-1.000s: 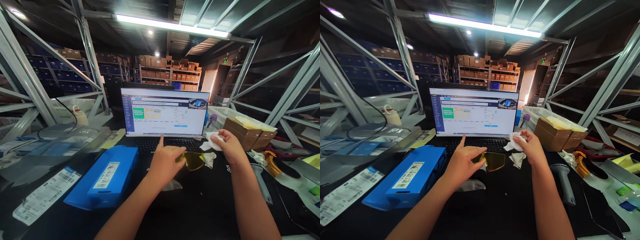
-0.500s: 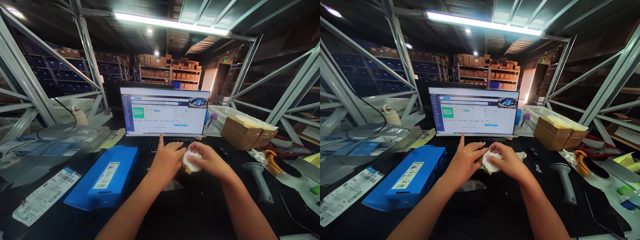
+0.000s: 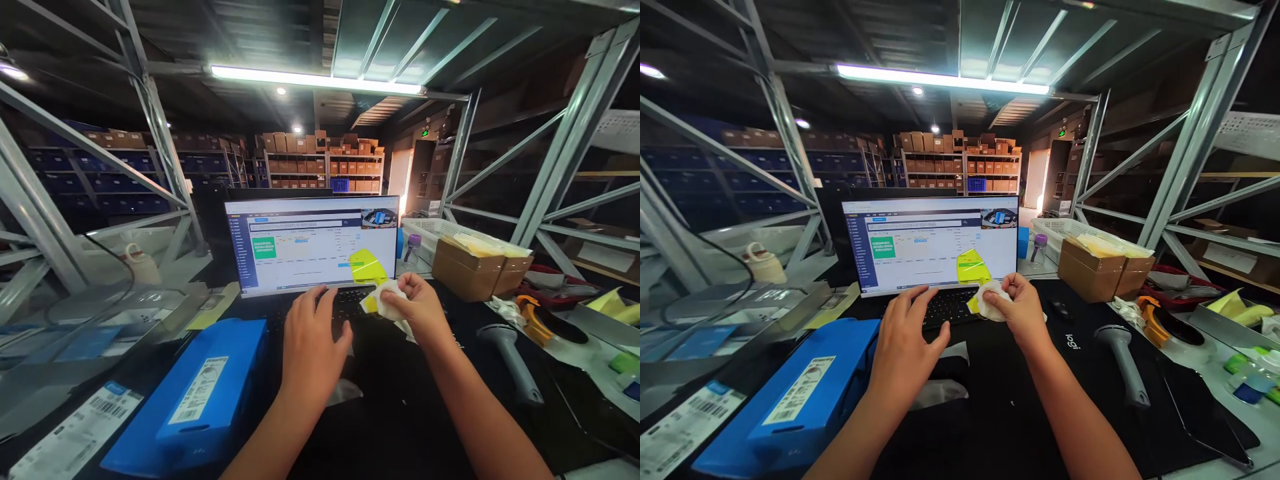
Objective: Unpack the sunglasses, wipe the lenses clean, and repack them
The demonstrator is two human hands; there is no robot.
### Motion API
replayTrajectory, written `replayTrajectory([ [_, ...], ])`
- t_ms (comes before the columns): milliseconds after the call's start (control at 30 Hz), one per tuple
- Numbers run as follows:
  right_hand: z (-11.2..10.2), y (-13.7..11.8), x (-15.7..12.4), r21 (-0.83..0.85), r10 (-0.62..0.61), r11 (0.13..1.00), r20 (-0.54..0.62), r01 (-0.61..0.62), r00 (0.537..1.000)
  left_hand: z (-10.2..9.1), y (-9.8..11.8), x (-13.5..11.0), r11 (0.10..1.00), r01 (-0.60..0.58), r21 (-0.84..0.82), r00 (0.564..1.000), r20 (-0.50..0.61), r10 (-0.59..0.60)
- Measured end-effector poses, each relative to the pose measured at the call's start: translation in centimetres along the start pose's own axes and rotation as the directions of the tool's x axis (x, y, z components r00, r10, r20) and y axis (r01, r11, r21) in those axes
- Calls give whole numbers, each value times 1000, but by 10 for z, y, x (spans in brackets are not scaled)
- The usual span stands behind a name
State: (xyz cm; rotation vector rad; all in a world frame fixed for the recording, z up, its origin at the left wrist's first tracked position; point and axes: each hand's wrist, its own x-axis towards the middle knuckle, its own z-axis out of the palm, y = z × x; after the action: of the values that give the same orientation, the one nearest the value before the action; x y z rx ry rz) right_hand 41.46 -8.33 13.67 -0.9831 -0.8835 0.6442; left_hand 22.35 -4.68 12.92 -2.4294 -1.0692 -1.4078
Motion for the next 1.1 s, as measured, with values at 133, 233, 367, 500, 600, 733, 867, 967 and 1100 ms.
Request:
replayTrajectory([
  [133, 19, 9, -13, 116, -10, 993, 6, 9, 1000, 5, 12, -10, 999, -2, -32, 992, 127, 6],
  [233, 37, 19, -27, 148, 13, 989, 63, -23, 998, 10, 16, -13, 999, 2, 36, 992, 123, -7],
  [367, 43, 24, -35, 119, 29, 992, 186, -52, 982, 14, 13, -9, 990, -30, 134, 999, 34, 25],
  [500, 31, 15, -28, 66, 119, 987, 334, -149, 935, 14, 5, -4, 993, -96, 67, 995, 38, 93],
  [600, 19, 4, -22, 104, 145, 975, 361, -194, 921, 11, 2, -2, 988, -140, -70, 984, 98, 146],
  [733, 11, -4, -17, 149, 168, 961, 349, -232, 922, 7, 2, -2, 968, -212, -134, 970, 87, 225],
  [867, 14, 1, -16, 214, 205, 937, 301, -275, 931, 9, 3, -2, 964, -207, -169, 973, 63, 221],
  [967, 19, 9, -16, 272, 243, 910, 264, -314, 933, 12, 2, -2, 968, -150, -202, 984, 70, 167],
  [1100, 24, 18, -14, 264, 253, 910, 253, -318, 934, 15, 1, -2, 962, -88, -257, 992, 69, 109],
])
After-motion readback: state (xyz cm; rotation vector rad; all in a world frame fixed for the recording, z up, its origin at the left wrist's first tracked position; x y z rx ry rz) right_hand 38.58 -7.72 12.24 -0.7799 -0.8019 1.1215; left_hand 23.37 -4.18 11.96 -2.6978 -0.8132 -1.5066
